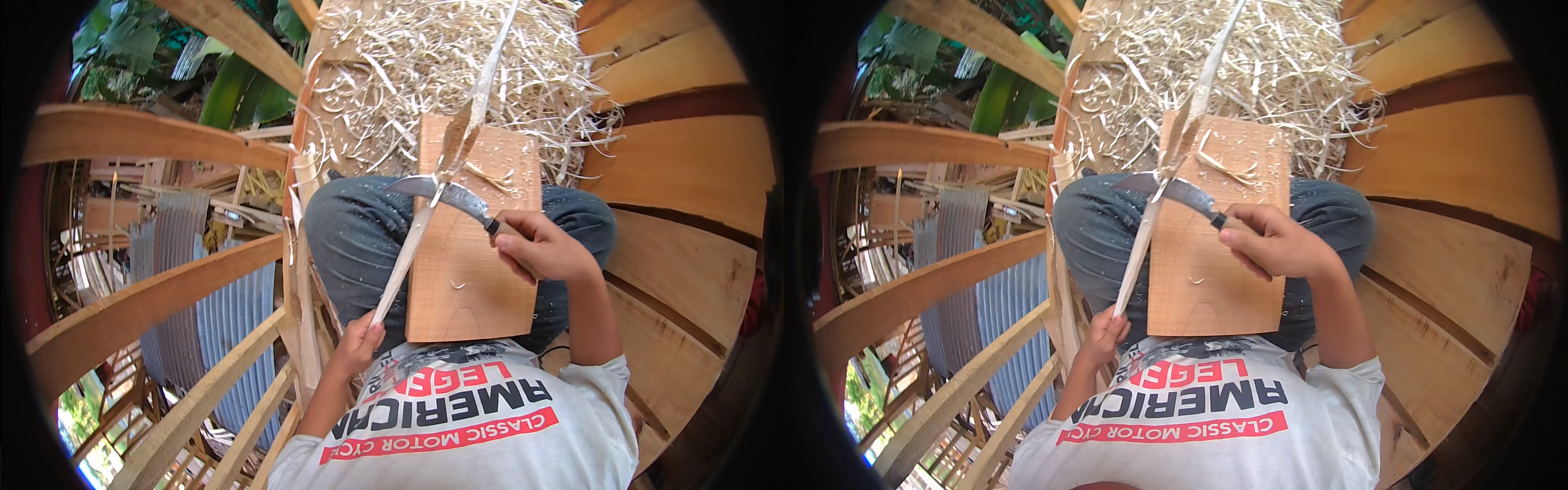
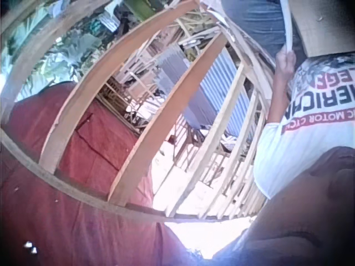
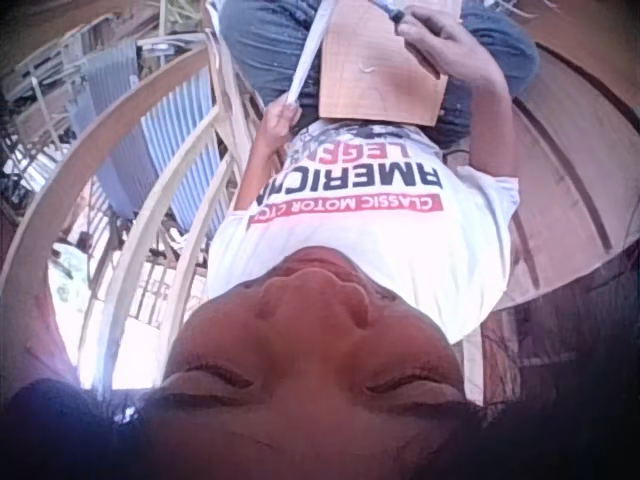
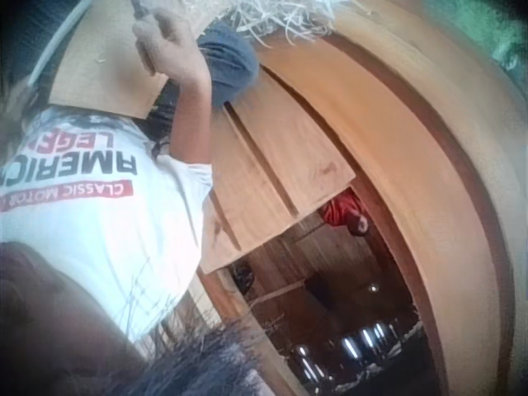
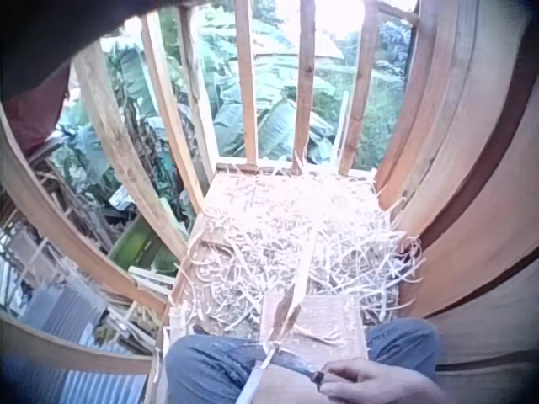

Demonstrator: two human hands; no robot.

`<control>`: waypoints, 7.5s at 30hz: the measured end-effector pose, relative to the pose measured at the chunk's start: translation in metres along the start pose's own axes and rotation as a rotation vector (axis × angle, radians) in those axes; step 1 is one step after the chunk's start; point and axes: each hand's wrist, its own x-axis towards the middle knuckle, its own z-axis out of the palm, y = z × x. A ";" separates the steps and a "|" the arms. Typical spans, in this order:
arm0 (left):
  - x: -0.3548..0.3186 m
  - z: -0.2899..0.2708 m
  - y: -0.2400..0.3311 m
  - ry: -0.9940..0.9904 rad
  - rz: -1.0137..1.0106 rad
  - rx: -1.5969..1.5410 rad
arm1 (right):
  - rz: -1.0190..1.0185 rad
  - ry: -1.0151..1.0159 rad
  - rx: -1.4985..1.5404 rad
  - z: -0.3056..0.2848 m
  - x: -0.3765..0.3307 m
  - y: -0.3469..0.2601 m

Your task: The person sits cross-legged and uses a curved knife to shave a long, thin piece of wood held against a small board on their lap. Wood shavings accumulate on the board and surrounding platform as the person repeatedly strokes the knife along the wood.

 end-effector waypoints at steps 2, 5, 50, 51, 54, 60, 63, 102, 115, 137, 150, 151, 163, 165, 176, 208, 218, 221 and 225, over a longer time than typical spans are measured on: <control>-0.004 0.000 0.013 -0.021 0.010 0.045 | -0.036 -0.011 0.082 0.006 -0.014 -0.004; -0.006 -0.002 0.035 -0.059 0.022 0.127 | -0.192 0.028 -0.038 0.005 -0.024 0.004; 0.000 0.083 0.132 0.015 0.039 0.018 | -0.559 0.094 0.126 -0.030 -0.045 0.018; -0.002 0.083 0.131 0.019 0.020 0.024 | -0.572 0.173 0.275 -0.033 -0.039 0.016; -0.003 0.089 0.131 0.098 0.017 0.134 | -0.572 0.246 0.325 -0.046 -0.028 0.014; 0.008 0.062 0.129 0.357 0.242 0.713 | -0.716 0.292 0.228 -0.025 -0.011 0.018; 0.012 0.043 0.125 0.429 0.308 0.817 | -0.811 0.331 0.222 -0.019 -0.005 0.021; -0.003 0.057 0.117 0.329 0.506 0.640 | -0.671 1.046 -1.196 0.051 -0.014 0.010; -0.021 0.101 0.119 0.367 0.344 0.667 | -0.600 1.357 -0.990 -0.005 -0.014 0.009; 0.022 0.107 0.109 0.453 0.443 0.412 | -0.639 0.754 -0.746 0.024 -0.012 0.033; 0.004 0.114 0.122 0.493 0.402 0.608 | -0.735 1.023 -1.101 0.003 0.011 0.014; 0.002 0.112 0.120 0.488 0.378 0.592 | -0.714 1.038 -1.061 0.001 0.014 0.011; -0.004 0.095 0.085 0.346 0.274 0.255 | -0.530 1.042 -0.849 -0.015 0.016 0.007; -0.001 0.092 0.085 0.320 0.276 0.201 | -0.643 0.879 -0.972 0.014 0.010 0.019; -0.008 0.100 0.103 0.372 0.348 0.464 | -0.679 0.927 -1.165 0.018 0.007 0.011; -0.011 0.100 0.096 0.264 0.202 0.387 | -0.682 0.947 -1.185 0.002 0.016 0.016; -0.013 0.098 0.080 0.206 0.183 0.246 | -0.574 1.174 -1.138 -0.043 0.047 -0.016; -0.014 0.093 0.082 0.172 0.080 0.075 | -0.489 1.141 -1.125 -0.031 0.039 -0.015; -0.009 0.089 0.084 0.118 -0.019 -0.123 | -0.517 0.949 -1.068 -0.003 0.027 0.008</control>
